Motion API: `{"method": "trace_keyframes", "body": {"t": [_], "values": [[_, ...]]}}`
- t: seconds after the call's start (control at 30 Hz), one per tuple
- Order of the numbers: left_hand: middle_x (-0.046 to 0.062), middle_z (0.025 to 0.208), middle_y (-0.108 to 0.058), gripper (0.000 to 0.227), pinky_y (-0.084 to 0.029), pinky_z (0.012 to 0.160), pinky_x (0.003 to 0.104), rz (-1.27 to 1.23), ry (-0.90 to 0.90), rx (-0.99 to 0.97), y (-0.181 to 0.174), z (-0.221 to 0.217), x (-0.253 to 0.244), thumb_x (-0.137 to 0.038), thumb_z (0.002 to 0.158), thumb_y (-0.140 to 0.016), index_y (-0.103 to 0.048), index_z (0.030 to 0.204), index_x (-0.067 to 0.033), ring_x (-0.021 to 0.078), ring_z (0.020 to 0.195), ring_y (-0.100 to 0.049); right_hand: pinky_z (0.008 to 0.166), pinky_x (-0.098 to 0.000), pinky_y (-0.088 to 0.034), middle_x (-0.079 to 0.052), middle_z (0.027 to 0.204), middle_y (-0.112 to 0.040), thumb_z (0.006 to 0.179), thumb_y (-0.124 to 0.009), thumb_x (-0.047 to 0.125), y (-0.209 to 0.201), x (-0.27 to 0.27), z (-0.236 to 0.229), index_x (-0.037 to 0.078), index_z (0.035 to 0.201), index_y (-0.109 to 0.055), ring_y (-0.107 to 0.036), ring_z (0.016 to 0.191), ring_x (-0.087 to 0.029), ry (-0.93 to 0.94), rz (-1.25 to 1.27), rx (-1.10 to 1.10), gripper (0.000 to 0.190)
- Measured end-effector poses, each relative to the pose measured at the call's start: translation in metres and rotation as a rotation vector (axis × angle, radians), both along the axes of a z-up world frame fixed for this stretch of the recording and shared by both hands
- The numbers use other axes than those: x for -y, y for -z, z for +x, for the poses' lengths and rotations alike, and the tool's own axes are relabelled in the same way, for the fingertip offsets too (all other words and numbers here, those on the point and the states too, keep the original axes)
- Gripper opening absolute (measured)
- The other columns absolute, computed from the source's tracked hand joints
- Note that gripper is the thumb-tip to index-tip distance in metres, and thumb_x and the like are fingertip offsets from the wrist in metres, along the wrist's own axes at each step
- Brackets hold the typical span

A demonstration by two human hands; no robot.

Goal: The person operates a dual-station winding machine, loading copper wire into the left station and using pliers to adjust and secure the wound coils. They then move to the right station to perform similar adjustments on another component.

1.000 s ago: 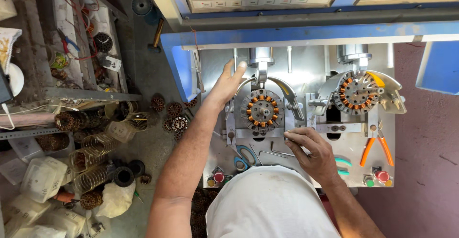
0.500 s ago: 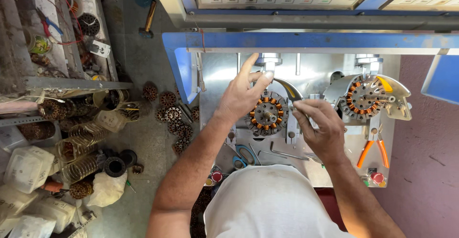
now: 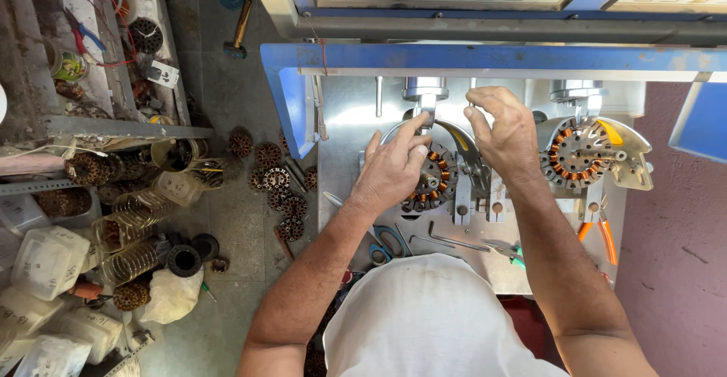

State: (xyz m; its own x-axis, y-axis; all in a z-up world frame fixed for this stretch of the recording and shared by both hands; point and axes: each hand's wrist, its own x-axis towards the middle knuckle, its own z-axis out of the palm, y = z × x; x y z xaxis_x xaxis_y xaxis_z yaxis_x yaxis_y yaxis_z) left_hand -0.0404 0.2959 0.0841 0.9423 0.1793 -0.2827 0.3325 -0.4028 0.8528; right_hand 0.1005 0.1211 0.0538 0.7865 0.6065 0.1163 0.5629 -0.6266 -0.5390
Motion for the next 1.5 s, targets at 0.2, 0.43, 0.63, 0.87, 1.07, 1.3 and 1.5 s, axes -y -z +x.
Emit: {"method": "trace_keyframes", "body": {"t": [0.2, 0.43, 0.63, 0.87, 1.07, 1.3, 1.5], "values": [[0.001, 0.127, -0.074, 0.057, -0.003, 0.123, 0.063, -0.072, 0.062, -0.014, -0.009, -0.003, -0.01, -0.021, 0.098, -0.046, -0.038, 0.154, -0.021, 0.0227, 0.136, -0.057, 0.1, -0.0408, -0.055, -0.014, 0.126, -0.072, 0.098, -0.07, 0.018, 0.016, 0.003, 0.006, 0.006, 0.118, -0.075, -0.069, 0.114, -0.027, 0.054, -0.1, -0.112, 0.024], [0.003, 0.123, -0.077, 0.051, -0.039, 0.119, 0.046, -0.256, -0.173, 0.051, -0.031, -0.045, 0.0, -0.021, 0.1, -0.056, -0.048, 0.15, -0.0132, 0.0189, 0.118, -0.074, 0.099, -0.0464, -0.052, -0.014, 0.126, -0.07, 0.097, -0.072, 0.025, 0.009, -0.006, 0.01, 0.009, 0.122, -0.074, -0.066, 0.114, -0.029, 0.09, -0.221, -0.288, 0.03], [0.004, 0.127, -0.075, 0.059, -0.052, 0.103, 0.036, -0.275, -0.282, 0.075, -0.029, -0.073, 0.027, -0.02, 0.096, -0.062, -0.043, 0.15, -0.0073, 0.0214, 0.124, -0.068, 0.101, -0.0406, -0.056, -0.01, 0.125, -0.074, 0.097, -0.075, 0.019, -0.025, -0.02, -0.01, 0.011, 0.123, -0.073, -0.07, 0.115, -0.026, -0.149, 0.044, -0.093, 0.027], [0.007, 0.126, -0.076, 0.064, -0.046, 0.112, 0.038, -0.208, -0.288, 0.158, -0.017, -0.085, 0.044, -0.021, 0.096, -0.067, -0.039, 0.151, -0.0029, 0.0231, 0.128, -0.066, 0.093, -0.0448, -0.049, -0.002, 0.128, -0.07, 0.077, -0.079, 0.015, -0.037, -0.069, -0.02, 0.02, 0.112, -0.077, -0.063, 0.112, -0.027, -0.662, -0.024, 0.119, 0.036], [0.006, 0.118, -0.079, 0.059, -0.046, 0.111, 0.038, -0.193, -0.308, 0.168, -0.015, -0.085, 0.038, -0.028, 0.095, -0.07, -0.045, 0.144, -0.0037, 0.0223, 0.125, -0.068, 0.096, -0.0445, -0.049, 0.004, 0.124, -0.073, 0.087, -0.079, 0.024, -0.033, -0.081, -0.02, 0.017, 0.1, -0.074, -0.064, 0.11, -0.023, -0.674, -0.003, 0.083, 0.015], [0.002, 0.105, -0.075, 0.044, -0.059, 0.079, 0.035, -0.181, -0.227, 0.136, -0.03, -0.09, 0.027, -0.037, 0.092, -0.073, -0.061, 0.127, -0.0124, 0.016, 0.102, -0.074, 0.092, -0.037, -0.058, 0.002, 0.09, -0.069, 0.092, -0.073, 0.031, -0.075, -0.026, -0.037, 0.016, 0.09, -0.068, -0.067, 0.089, -0.016, -0.747, 0.158, 0.11, 0.016], [0.003, 0.091, -0.069, 0.026, -0.057, 0.084, 0.039, 0.096, 0.113, 0.418, -0.043, -0.09, 0.029, -0.036, 0.095, -0.077, -0.07, 0.1, -0.0108, 0.0195, 0.09, -0.07, 0.085, -0.036, -0.053, 0.002, 0.083, -0.068, 0.078, -0.073, 0.034, -0.126, 0.021, -0.092, 0.014, 0.087, -0.072, -0.063, 0.085, -0.018, -0.758, -0.364, 0.127, 0.022]]}}
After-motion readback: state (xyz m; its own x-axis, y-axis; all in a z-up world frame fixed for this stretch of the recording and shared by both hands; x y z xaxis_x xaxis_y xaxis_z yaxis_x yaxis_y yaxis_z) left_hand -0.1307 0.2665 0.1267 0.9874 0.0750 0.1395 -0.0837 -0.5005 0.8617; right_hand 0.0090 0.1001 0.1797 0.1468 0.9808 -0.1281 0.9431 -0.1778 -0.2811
